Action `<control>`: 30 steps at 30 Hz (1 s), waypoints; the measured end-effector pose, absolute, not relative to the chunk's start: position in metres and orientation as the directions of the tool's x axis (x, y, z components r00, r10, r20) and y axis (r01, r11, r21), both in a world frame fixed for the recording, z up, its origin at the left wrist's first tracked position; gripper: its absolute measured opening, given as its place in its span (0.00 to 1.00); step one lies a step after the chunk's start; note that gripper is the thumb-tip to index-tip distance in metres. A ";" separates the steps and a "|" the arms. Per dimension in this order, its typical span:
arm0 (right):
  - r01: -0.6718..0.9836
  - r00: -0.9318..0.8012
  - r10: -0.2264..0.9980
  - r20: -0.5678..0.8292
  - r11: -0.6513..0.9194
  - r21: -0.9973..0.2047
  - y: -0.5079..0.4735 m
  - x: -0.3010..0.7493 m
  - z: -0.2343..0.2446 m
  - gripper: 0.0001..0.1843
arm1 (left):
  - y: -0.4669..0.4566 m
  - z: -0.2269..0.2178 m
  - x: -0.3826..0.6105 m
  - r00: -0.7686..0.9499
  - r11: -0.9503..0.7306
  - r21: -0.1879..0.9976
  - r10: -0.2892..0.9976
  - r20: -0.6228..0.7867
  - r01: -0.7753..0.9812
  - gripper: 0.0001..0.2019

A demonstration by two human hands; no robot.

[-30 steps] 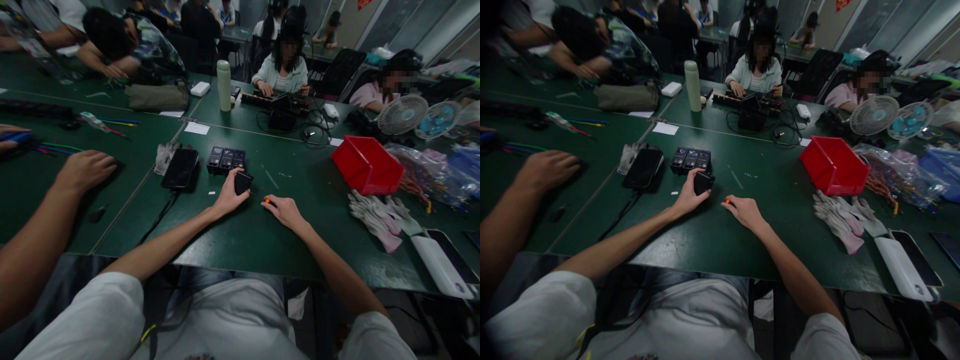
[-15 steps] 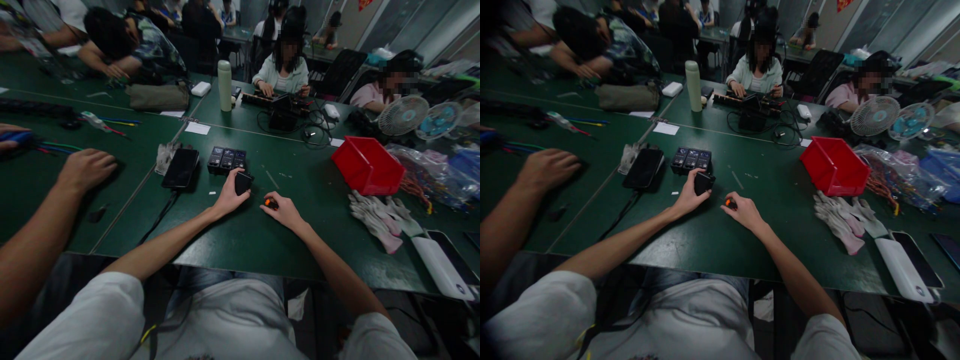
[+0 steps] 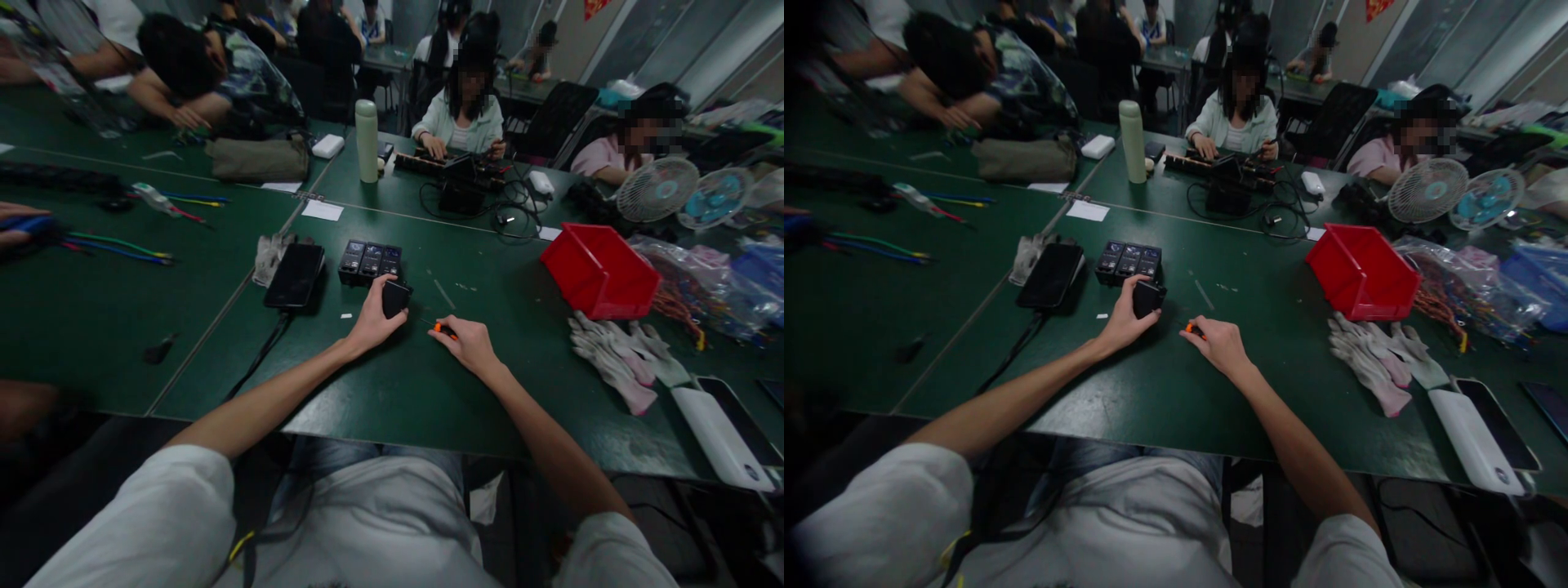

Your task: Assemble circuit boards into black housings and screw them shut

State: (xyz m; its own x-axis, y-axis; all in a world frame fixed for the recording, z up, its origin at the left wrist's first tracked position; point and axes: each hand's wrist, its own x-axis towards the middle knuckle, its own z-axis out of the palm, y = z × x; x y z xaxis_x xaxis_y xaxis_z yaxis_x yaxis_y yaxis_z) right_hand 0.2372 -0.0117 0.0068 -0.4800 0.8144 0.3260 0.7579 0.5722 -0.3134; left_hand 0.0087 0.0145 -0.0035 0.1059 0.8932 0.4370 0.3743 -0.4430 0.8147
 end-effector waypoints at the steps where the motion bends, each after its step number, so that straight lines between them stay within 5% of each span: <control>1: 0.761 -0.482 0.815 0.323 0.571 -0.307 -0.012 0.237 0.007 0.19 | 0.015 -0.004 0.009 0.103 -0.441 0.815 0.894 0.436 0.376 0.30; 30: 0.754 -0.487 0.838 0.245 0.545 -0.366 -0.013 0.235 0.015 0.19 | 0.015 -0.006 0.009 0.085 -0.439 0.815 0.893 0.442 0.379 0.30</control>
